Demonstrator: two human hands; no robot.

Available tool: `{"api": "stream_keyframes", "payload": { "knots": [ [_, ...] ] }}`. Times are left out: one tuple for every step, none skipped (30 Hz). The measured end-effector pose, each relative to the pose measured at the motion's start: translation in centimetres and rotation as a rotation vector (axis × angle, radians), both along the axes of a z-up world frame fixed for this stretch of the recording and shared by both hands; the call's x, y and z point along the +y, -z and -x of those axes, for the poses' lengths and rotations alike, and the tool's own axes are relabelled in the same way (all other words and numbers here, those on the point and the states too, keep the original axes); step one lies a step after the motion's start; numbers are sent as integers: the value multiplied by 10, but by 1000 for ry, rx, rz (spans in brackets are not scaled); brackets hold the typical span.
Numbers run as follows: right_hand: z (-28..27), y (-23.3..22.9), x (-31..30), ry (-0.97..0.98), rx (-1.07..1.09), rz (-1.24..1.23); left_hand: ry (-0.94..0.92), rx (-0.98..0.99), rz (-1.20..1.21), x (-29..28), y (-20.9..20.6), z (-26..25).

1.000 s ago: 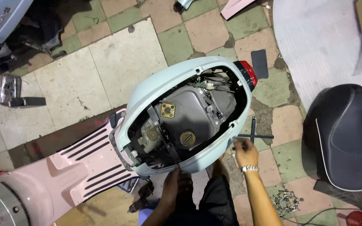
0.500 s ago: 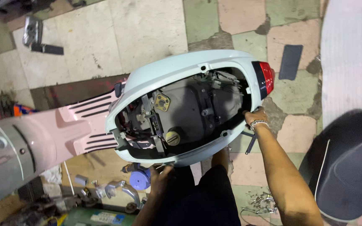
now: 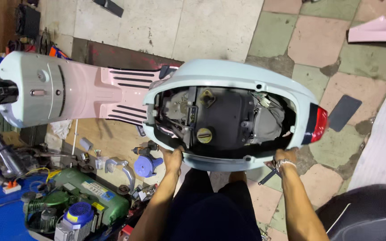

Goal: The person removes the storage bucket and internal plastic panels of a scooter before aligning and securing the rear body panels and a metal luggage rack with a screwdriver.

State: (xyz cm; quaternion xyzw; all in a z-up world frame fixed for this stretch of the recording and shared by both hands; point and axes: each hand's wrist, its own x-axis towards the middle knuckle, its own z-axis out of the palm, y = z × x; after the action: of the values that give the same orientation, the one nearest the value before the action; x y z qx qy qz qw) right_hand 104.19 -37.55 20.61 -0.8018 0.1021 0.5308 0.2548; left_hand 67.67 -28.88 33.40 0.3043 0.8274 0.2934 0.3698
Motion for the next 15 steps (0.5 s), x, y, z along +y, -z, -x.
{"api": "stream_keyframes", "payload": {
  "knots": [
    [2, -8, 1, -15, -9, -20, -14, 2, 25, 4, -7, 4],
    [7, -19, -5, -24, -21, -33, -21, 0, 56, 2, -12, 10],
    [13, -30, -10, -33, -33, -46, -4, -56, -26, 3, -15, 19],
    [18, -43, -14, -28, -35, -53, 12, -116, -107, 9, -17, 28],
    [27, -56, -18, -23, -38, -59, 26, -177, -188, 11, -20, 37],
    [36, -68, -19, -17, -41, -72, -5, -185, -121, 12, -23, 47],
    [44, -81, -20, -73, -81, -42, -34, -194, -52, 14, -28, 60],
    [53, -91, -21, -131, -120, -13, -65, -202, 14, 17, -31, 73],
    [61, -99, -21, -187, -160, 16, -29, -261, -58, 19, -31, 82],
    [66, -106, -23, -307, -253, 45, 9, -319, -129, 20, -29, 91],
    [69, -111, -26, -427, -346, 76, 46, -376, -200, 22, -26, 100],
    [75, -114, -28, -545, -438, 111, 54, -358, -174, 24, -25, 110],
    [81, -116, -28, -565, -445, 142, 61, -339, -149, 27, -24, 122],
    [84, -119, -31, -581, -454, 177, 73, -323, -121, 31, -22, 131],
    [90, -120, -32, -597, -462, 211, 85, -355, -118, 33, -18, 139]
  ]
}}
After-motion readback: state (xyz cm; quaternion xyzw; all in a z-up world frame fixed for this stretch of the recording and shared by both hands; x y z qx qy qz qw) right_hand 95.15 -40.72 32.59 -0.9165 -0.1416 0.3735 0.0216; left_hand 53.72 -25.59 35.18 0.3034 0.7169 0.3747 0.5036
